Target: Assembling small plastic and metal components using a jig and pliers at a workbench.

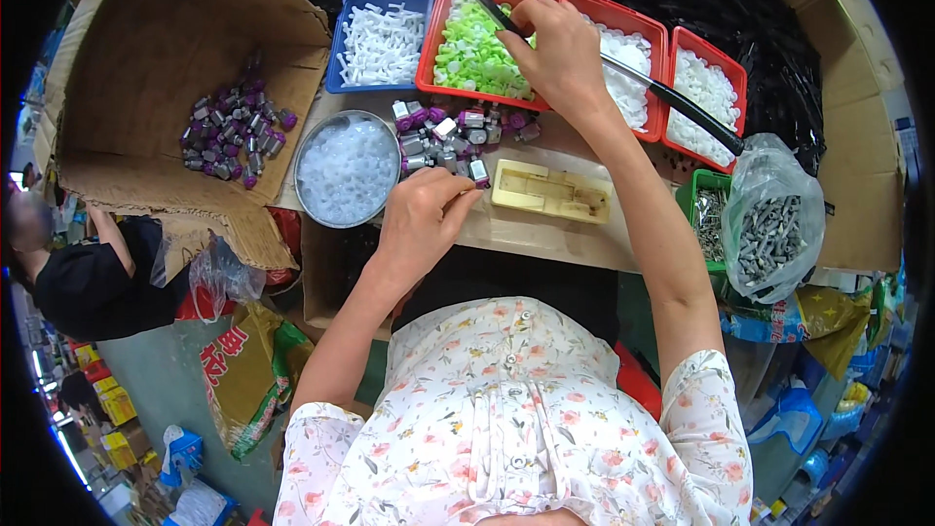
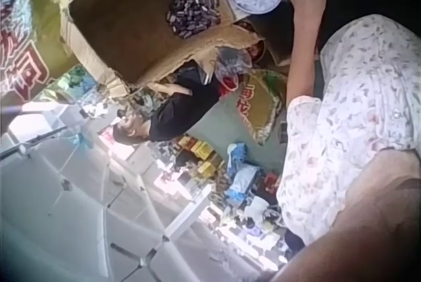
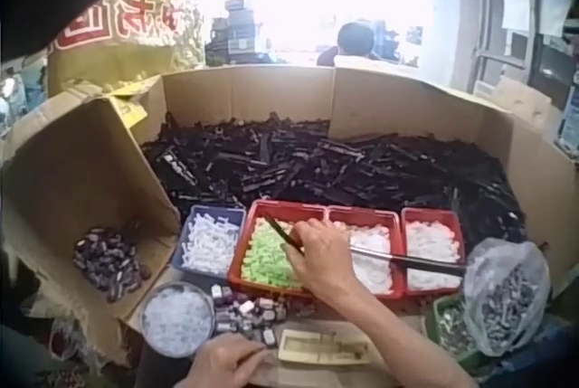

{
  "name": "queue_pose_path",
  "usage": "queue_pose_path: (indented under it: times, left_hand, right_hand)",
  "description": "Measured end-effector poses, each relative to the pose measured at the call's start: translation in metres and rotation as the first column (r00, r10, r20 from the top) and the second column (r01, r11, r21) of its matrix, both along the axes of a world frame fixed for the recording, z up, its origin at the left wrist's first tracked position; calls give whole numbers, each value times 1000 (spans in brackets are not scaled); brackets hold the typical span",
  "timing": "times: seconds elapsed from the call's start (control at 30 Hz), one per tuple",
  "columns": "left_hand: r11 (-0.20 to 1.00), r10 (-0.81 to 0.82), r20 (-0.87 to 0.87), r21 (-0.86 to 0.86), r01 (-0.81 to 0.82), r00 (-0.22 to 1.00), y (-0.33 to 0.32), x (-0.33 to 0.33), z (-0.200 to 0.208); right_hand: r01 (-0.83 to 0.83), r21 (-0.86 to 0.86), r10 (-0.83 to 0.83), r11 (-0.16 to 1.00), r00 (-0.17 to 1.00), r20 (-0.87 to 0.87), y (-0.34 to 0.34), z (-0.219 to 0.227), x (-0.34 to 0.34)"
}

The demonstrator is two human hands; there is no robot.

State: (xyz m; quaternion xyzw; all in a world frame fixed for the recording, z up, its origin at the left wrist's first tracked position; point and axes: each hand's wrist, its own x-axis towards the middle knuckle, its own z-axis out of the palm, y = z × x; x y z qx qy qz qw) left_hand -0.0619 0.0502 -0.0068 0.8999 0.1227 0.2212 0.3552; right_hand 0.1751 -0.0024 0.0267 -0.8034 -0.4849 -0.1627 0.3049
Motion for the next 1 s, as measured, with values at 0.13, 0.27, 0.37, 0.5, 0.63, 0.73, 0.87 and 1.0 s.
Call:
queue_pose_path:
  times: [0.13,0.27,0.37,0.5,0.63,0.73,0.87,1.0]
  left_hand:
    - [1000,2,-22,24,-1,1000,-1,1,2]
    - [999,-17,-38,51,19,999,-2,2,4]
    - [999,-37,-41,7,37,999,-4,2,7]
    - [993,-100,-14,-59,99,995,-5,-2,8]
    - [988,-97,37,-120,101,995,-2,-7,9]
    - [983,-85,45,-157,91,995,3,-11,11]
    - [980,-84,46,-174,91,995,6,-10,18]
    - [980,-92,96,-167,108,991,4,-4,19]
  right_hand:
    - [-65,167,86,984,989,-123,-16,10,3]
    - [-55,214,84,975,988,-126,-17,19,18]
    - [-18,228,5,974,998,59,-8,27,45]
    - [222,-69,-172,973,889,425,0,33,89]
    - [272,-248,-168,930,914,369,6,23,116]
    - [184,-201,-102,962,928,359,30,30,111]
    - [-10,-268,110,963,926,361,81,23,107]
    - [30,-295,159,955,789,594,116,7,126]
